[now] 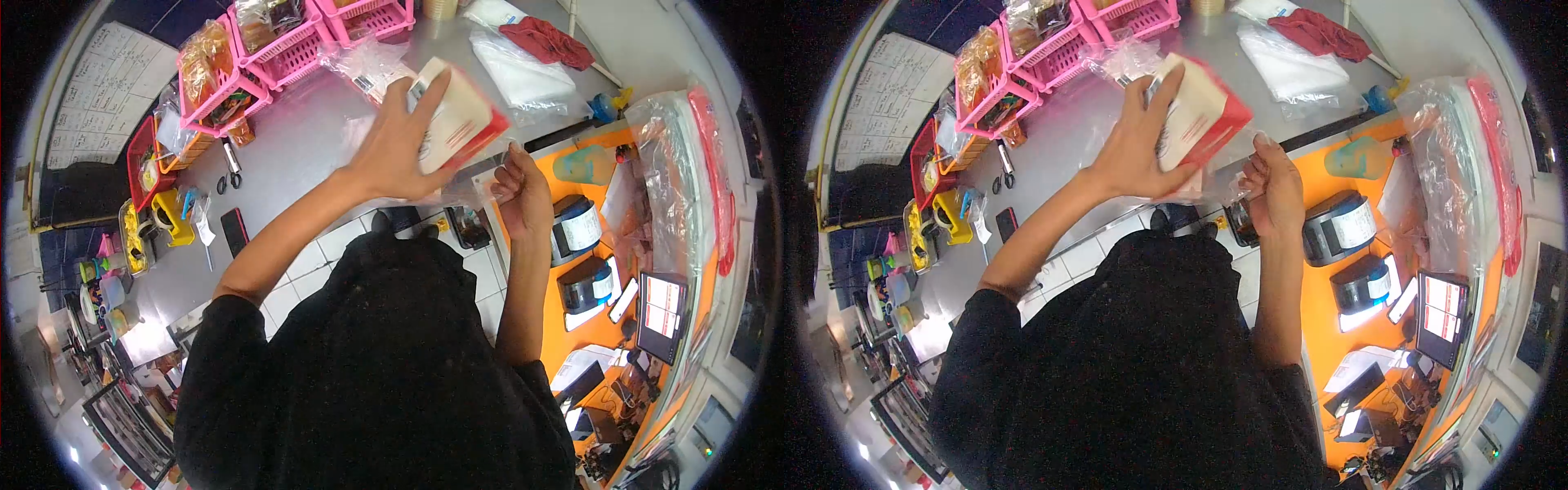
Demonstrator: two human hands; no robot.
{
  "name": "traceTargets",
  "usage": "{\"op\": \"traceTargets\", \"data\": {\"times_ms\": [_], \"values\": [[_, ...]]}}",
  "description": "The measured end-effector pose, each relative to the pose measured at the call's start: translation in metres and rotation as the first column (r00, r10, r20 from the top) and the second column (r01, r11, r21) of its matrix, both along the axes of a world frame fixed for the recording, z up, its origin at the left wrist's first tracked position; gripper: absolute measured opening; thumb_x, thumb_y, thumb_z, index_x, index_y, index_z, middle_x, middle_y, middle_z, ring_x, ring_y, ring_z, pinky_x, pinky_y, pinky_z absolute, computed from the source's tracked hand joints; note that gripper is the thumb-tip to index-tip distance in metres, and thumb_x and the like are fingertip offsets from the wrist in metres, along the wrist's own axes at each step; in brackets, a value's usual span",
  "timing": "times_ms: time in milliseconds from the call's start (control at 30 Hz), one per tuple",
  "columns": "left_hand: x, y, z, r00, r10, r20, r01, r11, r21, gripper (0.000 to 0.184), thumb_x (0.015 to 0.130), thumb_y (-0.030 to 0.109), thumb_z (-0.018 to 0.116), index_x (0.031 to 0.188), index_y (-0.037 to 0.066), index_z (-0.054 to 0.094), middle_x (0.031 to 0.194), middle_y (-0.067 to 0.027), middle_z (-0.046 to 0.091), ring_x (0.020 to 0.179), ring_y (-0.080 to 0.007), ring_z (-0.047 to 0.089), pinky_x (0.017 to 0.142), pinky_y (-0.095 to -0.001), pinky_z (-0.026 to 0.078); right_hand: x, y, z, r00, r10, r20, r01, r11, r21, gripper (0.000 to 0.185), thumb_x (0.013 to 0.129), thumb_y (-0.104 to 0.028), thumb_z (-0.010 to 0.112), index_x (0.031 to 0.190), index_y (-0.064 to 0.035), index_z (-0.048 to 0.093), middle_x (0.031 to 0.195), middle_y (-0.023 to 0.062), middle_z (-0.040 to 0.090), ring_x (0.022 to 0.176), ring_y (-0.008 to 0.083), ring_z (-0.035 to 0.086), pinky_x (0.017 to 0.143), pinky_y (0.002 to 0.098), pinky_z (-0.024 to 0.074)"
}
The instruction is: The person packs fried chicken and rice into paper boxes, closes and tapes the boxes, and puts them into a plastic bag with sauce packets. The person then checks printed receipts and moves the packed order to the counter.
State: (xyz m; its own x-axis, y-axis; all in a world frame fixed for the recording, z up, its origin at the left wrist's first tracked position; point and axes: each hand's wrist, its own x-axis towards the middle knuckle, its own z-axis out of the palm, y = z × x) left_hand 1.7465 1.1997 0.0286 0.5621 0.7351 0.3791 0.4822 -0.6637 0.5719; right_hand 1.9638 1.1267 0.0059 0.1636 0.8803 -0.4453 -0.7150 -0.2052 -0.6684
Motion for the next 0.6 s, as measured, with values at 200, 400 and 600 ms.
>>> {"op": "traceTargets", "data": {"times_ms": [200,400,600], "values": [[-0.036,0.005,0.000,0.752,-0.292,-0.591,0.381,0.924,0.028,0.115,0.055,0.020,0.081,0.157,0.022,0.027,0.137,-0.0316,0.040,0.125,-0.0444,0.044,0.104,-0.0498,0.038,-0.007,0.017,-0.004,1.000,0.030,0.007,-0.030,0.998,-0.047,0.017,0.093,-0.017,0.067,0.108,-0.0078,0.065,0.065,-0.0090,0.038,0.054,0.0030,0.034,0.047,0.0193,0.0284],[-0.023,-0.003,-0.047,0.660,-0.403,-0.634,0.406,0.902,-0.150,0.119,0.053,0.022,0.084,0.157,0.022,0.025,0.133,-0.0258,0.042,0.120,-0.0403,0.047,0.097,-0.0456,0.041,-0.028,0.019,0.005,0.959,0.183,0.216,-0.207,0.974,0.095,0.028,0.095,-0.015,0.066,0.118,-0.0006,0.065,0.073,-0.0032,0.054,0.059,0.0039,0.047,0.050,0.0206,0.0390],[-0.022,0.008,-0.072,0.784,-0.335,-0.522,0.370,0.928,-0.040,0.104,0.066,0.032,0.079,0.154,0.013,0.027,0.141,-0.0282,0.038,0.132,-0.0433,0.041,0.107,-0.0512,0.037,-0.039,0.011,0.017,0.941,0.235,0.242,-0.282,0.942,0.180,0.030,0.096,-0.010,0.064,0.123,0.0023,0.062,0.077,0.0001,0.061,0.062,0.0055,0.054,0.057,0.0210,0.0477]]}}
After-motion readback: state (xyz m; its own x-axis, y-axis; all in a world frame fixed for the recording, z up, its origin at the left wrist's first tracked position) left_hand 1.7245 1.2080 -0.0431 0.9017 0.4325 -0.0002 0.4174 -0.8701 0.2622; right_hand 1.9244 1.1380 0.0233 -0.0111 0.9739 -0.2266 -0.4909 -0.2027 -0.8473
